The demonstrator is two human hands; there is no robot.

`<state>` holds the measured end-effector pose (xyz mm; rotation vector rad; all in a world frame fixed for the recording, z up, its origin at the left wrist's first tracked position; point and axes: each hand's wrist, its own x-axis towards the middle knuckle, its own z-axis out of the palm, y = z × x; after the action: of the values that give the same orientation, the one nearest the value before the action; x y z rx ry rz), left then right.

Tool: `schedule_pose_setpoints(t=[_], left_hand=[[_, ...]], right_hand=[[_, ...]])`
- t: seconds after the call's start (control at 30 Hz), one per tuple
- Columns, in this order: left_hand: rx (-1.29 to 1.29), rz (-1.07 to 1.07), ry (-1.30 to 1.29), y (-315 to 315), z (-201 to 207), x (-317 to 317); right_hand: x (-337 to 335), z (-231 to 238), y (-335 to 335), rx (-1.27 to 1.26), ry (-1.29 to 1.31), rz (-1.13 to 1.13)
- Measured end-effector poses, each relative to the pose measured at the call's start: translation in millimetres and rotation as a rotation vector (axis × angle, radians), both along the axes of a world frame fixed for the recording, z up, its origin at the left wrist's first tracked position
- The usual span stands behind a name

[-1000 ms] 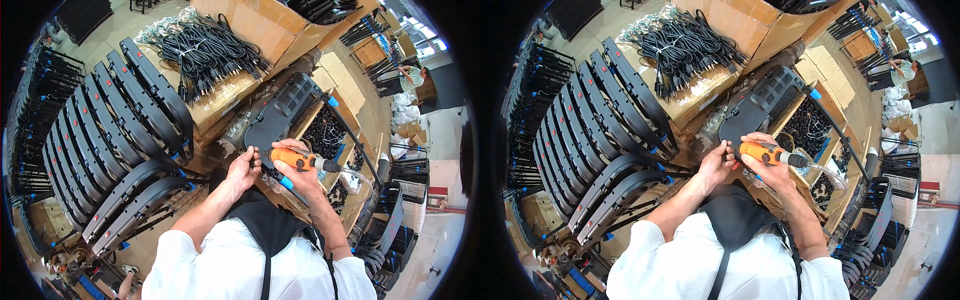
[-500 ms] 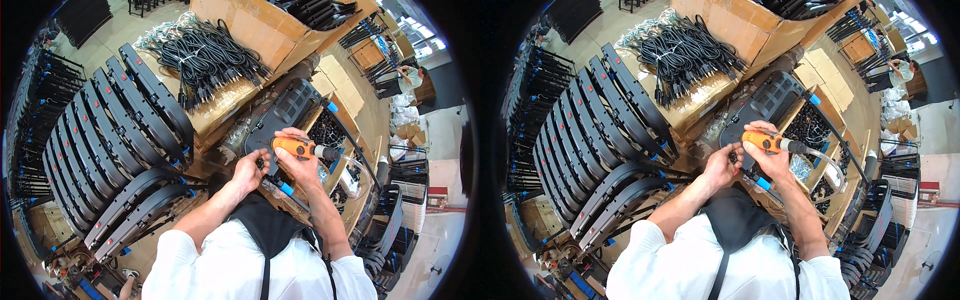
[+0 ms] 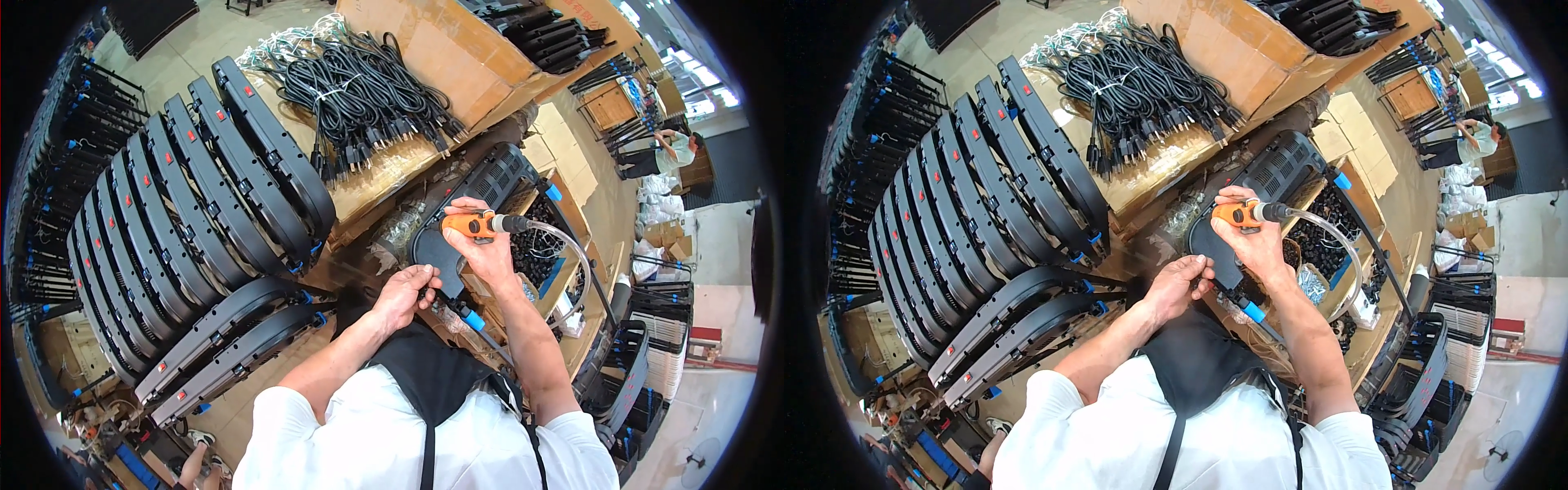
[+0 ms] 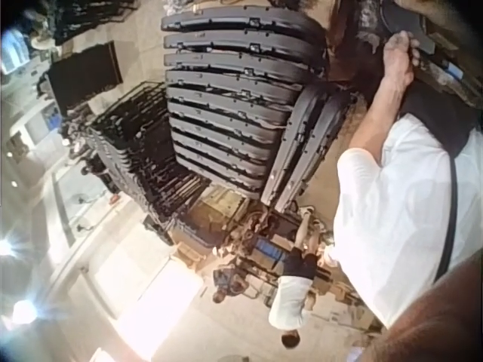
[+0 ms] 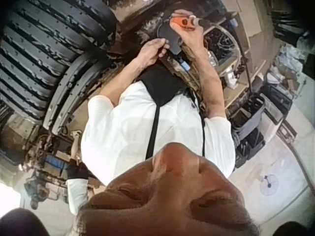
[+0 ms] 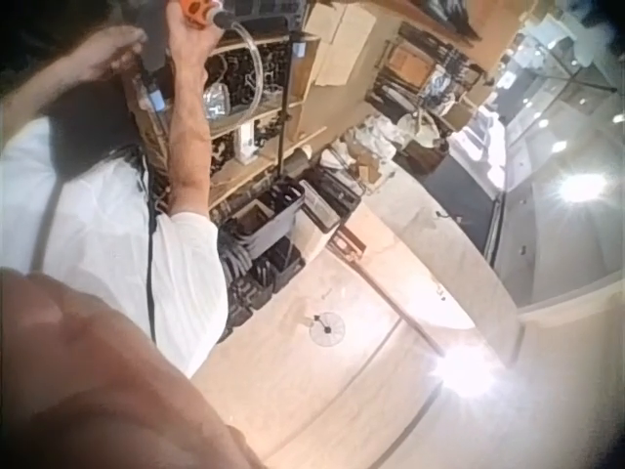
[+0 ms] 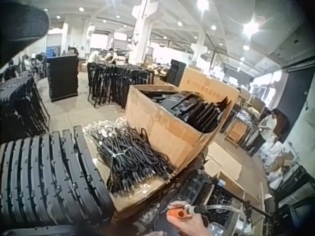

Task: Assembling various components of fitness equipment using an electric screwdriver and zip ties in a factory setting.

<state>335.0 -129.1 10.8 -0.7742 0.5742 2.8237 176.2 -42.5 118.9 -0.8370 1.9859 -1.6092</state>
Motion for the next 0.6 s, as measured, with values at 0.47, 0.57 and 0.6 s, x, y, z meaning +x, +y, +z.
schedule_pose_setpoints(t=[0.47,0.57,0.6], left_hand=[[0.043,0.184,-0.127,-1,-6,0],[0.066,0.172,-0.145,-3,-9,4],[0.079,0.165,-0.154,-3,-8,5]], right_hand=[[-2,-7,-4,0.137,0.079,0.071],[-3,-5,-6,0.123,0.089,0.094],[-4,-7,-7,0.124,0.087,0.094]])
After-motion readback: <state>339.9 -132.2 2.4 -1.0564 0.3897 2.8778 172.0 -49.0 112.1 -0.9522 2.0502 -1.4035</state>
